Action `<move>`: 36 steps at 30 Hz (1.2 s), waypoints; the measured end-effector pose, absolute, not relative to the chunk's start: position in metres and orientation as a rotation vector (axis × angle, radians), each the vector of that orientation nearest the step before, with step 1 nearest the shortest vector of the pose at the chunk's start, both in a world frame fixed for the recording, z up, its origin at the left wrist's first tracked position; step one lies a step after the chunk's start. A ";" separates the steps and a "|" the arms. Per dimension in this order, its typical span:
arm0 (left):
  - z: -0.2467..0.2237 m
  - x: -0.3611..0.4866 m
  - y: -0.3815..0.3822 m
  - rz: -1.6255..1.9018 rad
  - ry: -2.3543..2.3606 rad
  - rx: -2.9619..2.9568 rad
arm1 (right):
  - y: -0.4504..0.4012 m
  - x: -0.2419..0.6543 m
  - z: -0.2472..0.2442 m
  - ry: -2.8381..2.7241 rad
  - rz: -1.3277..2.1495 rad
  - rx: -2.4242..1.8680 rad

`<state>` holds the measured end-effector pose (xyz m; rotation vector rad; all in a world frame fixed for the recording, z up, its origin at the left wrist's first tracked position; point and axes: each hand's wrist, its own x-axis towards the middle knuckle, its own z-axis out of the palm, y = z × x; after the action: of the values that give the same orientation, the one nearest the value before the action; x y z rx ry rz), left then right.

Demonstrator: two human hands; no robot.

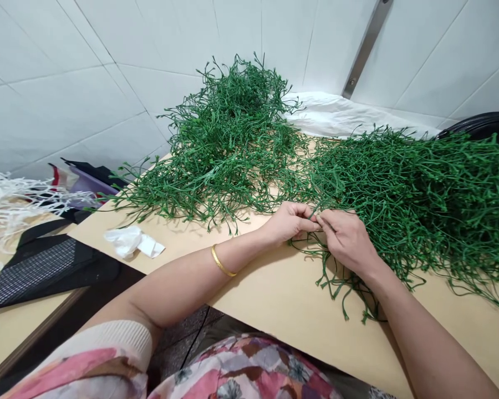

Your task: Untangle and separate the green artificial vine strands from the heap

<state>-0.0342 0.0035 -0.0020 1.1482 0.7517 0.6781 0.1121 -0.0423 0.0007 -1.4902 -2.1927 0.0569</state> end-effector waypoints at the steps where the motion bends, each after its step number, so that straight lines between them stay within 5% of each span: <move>1: -0.001 -0.035 0.004 0.680 0.731 1.132 | -0.042 0.112 0.003 -2.129 0.179 -1.474; 9: -0.003 -0.037 0.007 0.679 0.637 1.036 | -0.033 0.119 0.000 -1.336 0.921 -1.313; 23: -0.008 -0.032 0.006 0.746 0.727 0.804 | -0.055 0.110 0.014 -1.721 0.176 -1.447; 32: -0.008 -0.032 0.004 0.751 0.668 0.737 | -0.047 0.101 0.000 -1.657 0.773 -1.469; 36: -0.008 -0.032 0.004 0.780 0.708 0.874 | -0.045 0.105 0.002 -1.705 0.679 -1.573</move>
<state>-0.0318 0.0043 -0.0079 0.8744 0.7081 0.7800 0.1049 -0.0446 0.0022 -1.5730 -1.7054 0.6785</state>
